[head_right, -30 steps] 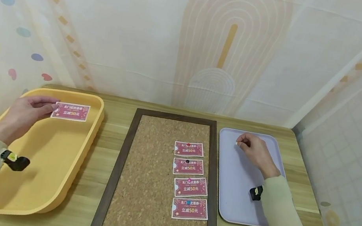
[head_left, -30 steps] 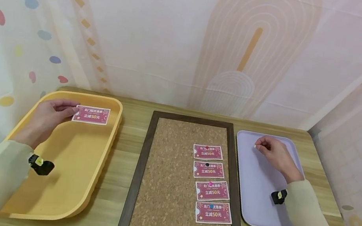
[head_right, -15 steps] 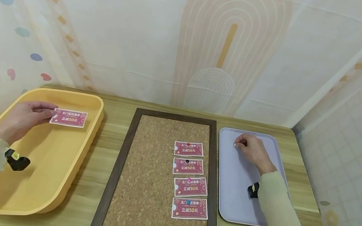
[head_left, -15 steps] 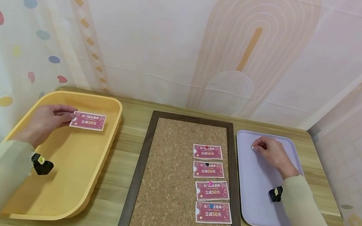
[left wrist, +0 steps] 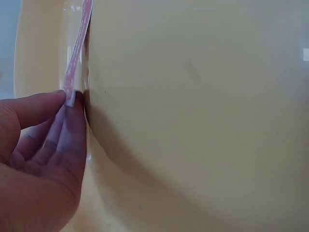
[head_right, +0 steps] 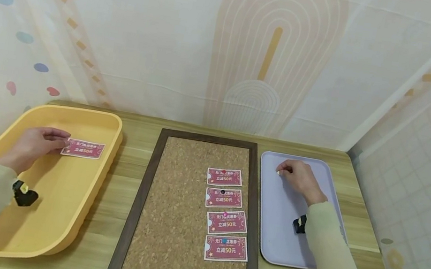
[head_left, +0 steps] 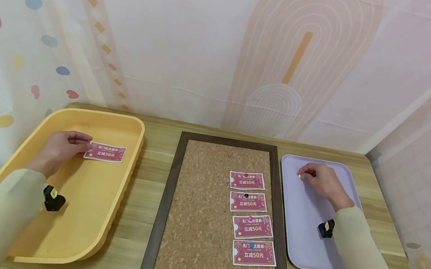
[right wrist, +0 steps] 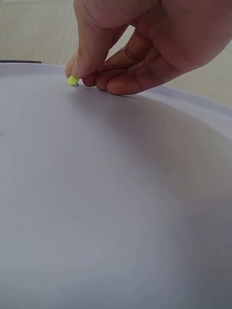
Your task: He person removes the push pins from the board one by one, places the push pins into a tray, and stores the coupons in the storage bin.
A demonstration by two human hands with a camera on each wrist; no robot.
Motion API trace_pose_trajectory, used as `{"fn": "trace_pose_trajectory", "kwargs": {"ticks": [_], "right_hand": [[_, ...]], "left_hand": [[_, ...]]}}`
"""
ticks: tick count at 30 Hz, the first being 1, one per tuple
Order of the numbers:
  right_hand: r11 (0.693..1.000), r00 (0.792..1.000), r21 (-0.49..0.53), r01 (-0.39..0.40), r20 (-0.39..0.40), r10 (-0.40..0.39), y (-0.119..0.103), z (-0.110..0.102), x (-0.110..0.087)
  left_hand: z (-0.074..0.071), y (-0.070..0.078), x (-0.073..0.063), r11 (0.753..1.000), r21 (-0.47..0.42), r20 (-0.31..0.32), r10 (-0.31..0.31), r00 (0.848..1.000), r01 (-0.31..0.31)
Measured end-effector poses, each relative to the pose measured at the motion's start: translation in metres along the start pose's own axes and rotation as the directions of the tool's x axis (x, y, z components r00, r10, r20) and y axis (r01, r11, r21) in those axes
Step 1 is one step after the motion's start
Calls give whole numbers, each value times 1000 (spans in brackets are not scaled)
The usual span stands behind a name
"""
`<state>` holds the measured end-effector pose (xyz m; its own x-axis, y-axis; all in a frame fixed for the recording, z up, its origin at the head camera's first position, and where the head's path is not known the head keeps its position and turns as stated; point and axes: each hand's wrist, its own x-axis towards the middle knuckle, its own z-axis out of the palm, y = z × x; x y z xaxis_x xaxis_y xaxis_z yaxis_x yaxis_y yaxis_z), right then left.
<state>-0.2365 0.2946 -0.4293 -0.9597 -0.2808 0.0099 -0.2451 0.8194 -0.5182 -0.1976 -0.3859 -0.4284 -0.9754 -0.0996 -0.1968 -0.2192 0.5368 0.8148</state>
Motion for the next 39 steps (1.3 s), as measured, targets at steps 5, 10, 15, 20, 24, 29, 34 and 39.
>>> {"fn": "trace_pose_trajectory", "kwargs": {"ticks": [5,10,15,20,24,29,34,39], "right_hand": [[1000,1000,3,11,-5,-11,-4,-2,-3],[999,999,33,22,-30,-21,-12,-6,-9],[998,997,48,46,-62,-43,-24,-8,-15],[994,992,68,88,-101,-81,-36,-5,-20],[990,987,87,112,-127,-100,-47,0,-23],[983,982,126,135,-148,-116,-61,5,-24],[975,980,155,157,-146,-135,-74,8,-23],[971,982,176,162,-121,-142,-87,12,-20]], "left_hand": [[0,9,-6,985,170,-13,40,999,-37],[7,36,-17,962,248,-60,135,989,-116],[31,80,-35,948,222,-134,262,956,-228],[57,116,-50,894,223,-193,432,881,-390],[77,141,-64,841,229,-175,530,830,-489],[105,167,-80,801,167,-157,598,786,-576],[132,183,-89,776,55,-170,627,760,-628],[159,190,-91,775,-17,-152,622,768,-631]]}}
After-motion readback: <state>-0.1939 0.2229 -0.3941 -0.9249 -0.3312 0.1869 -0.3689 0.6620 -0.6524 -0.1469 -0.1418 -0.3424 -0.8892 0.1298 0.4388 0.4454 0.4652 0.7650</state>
